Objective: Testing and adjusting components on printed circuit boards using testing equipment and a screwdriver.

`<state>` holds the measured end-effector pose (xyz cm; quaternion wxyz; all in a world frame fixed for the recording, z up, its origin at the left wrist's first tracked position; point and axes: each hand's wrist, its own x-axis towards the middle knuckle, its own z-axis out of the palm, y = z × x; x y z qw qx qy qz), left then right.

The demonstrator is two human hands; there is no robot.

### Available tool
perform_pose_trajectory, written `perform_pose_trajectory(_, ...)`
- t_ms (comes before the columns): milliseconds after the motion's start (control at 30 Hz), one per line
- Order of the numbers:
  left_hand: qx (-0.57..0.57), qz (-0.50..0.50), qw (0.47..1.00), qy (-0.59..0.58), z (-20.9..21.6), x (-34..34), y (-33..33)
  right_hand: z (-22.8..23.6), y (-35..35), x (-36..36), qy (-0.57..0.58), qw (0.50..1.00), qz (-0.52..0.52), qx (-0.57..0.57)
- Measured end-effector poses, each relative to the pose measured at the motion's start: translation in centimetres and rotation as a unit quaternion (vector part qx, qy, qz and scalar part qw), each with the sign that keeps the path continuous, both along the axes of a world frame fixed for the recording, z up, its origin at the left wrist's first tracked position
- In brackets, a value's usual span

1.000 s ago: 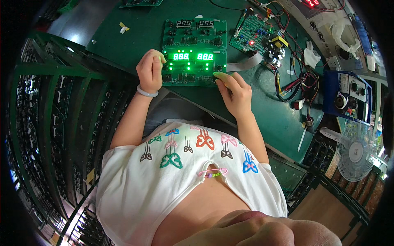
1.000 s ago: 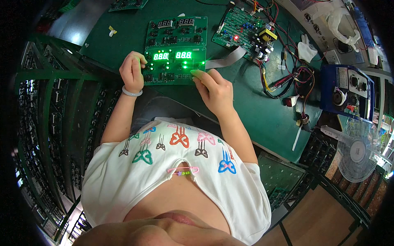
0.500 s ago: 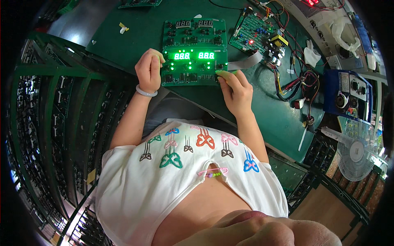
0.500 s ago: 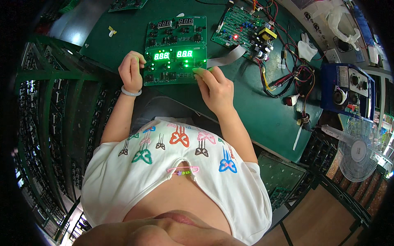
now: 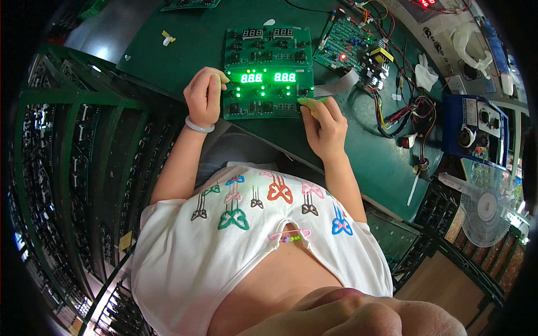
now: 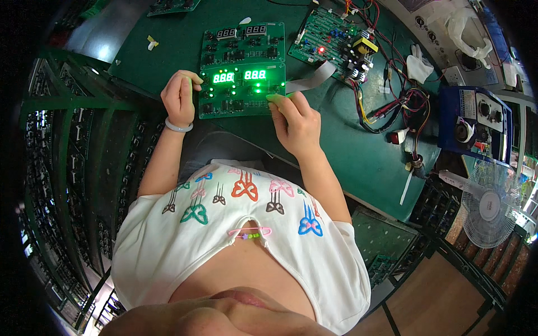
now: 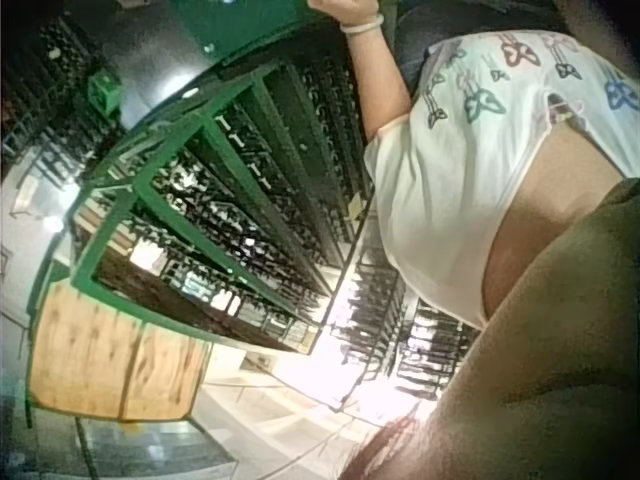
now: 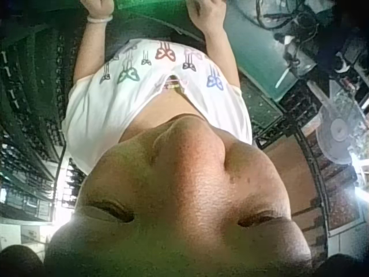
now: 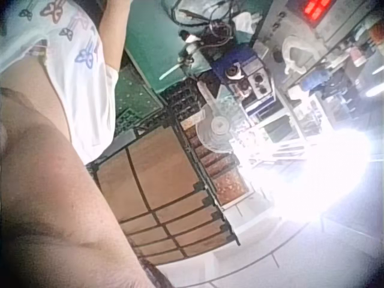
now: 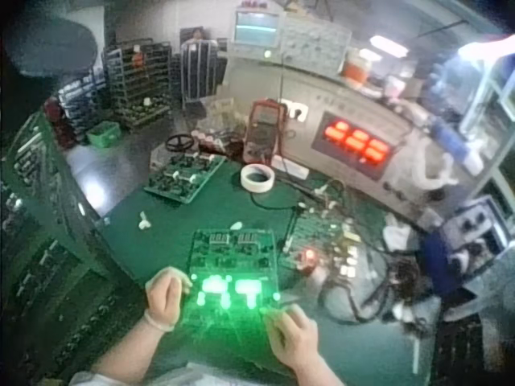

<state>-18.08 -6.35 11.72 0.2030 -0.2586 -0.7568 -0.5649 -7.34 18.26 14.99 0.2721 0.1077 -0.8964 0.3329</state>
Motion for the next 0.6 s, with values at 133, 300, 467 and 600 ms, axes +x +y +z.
perform_pose_trajectory(133,0.000,-0.002,1.000,0.006,0.10,0.04,-0.04,-0.07,0.03,0.04,0.005,1.000,0.001,-0.001)
perform_pose_trajectory(300,-0.004,-0.001,1.000,0.004,0.06,0.05,-0.02,0.13,0.07,0.17,-0.006,1.000,-0.004,0.010)
perform_pose_trajectory(467,-0.002,0.000,1.000,0.005,0.02,0.11,-0.01,0.12,0.04,0.11,-0.006,1.000,-0.001,0.006)
perform_pose_trajectory(600,-0.005,-0.003,1.000,0.013,0.02,-0.01,0.13,0.23,-0.03,0.18,-0.013,1.000,-0.002,0.004)
